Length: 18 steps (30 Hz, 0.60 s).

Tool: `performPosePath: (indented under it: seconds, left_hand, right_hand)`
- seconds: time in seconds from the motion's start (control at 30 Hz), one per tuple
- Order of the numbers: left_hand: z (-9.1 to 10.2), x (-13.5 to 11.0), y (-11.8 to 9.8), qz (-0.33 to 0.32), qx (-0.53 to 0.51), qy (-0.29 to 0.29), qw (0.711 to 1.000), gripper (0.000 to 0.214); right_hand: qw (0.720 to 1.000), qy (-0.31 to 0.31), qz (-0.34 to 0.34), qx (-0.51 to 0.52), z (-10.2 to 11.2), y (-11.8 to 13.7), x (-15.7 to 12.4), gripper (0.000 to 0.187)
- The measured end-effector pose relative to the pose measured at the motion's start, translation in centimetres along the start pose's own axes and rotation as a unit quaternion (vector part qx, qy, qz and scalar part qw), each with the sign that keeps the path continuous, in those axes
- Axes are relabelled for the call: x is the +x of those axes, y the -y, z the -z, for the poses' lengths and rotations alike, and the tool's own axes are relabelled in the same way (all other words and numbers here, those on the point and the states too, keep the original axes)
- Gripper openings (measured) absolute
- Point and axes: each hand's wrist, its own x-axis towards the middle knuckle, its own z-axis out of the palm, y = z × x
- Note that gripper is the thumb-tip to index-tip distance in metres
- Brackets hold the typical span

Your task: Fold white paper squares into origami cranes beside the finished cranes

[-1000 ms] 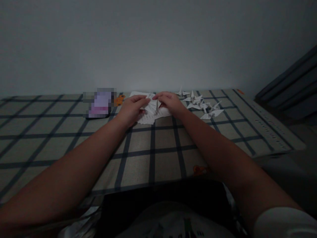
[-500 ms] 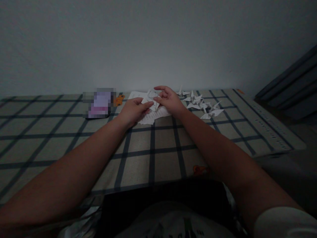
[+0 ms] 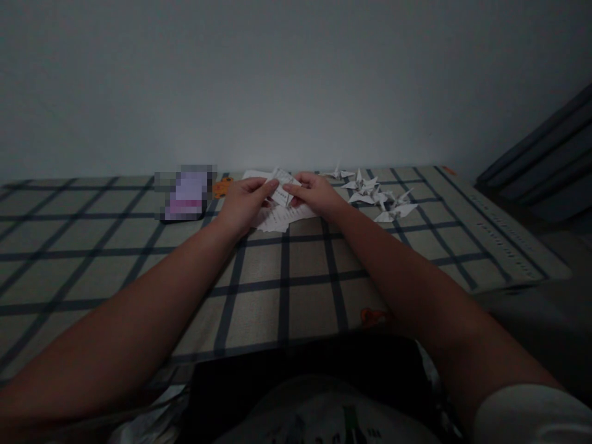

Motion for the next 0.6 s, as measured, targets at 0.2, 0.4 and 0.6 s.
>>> performPosePath:
  seconds: [0.2,0.4,0.6]
  left_hand:
    - [0.15,0.18,0.19,-0.024,0.002,-0.035,0.999,0.024]
    - [-0.07,-0.15,-0.19,0.007,-0.007,0.012,1.0,0.026]
    - [-0.18,-0.21,-0.31,-0.045,0.009,-0.032,0.998,0.024]
  right_hand:
    - [1.0,0.023,-0.015,-0.014,0.03,-0.31,0.11,0.026]
    - [0.999,0.021,-0.011,-0.045,0.04,0.23,-0.36,0.021]
    - [0.999,0.042,-0.011,-0.028,-0.13,0.14,-0.41,0.025]
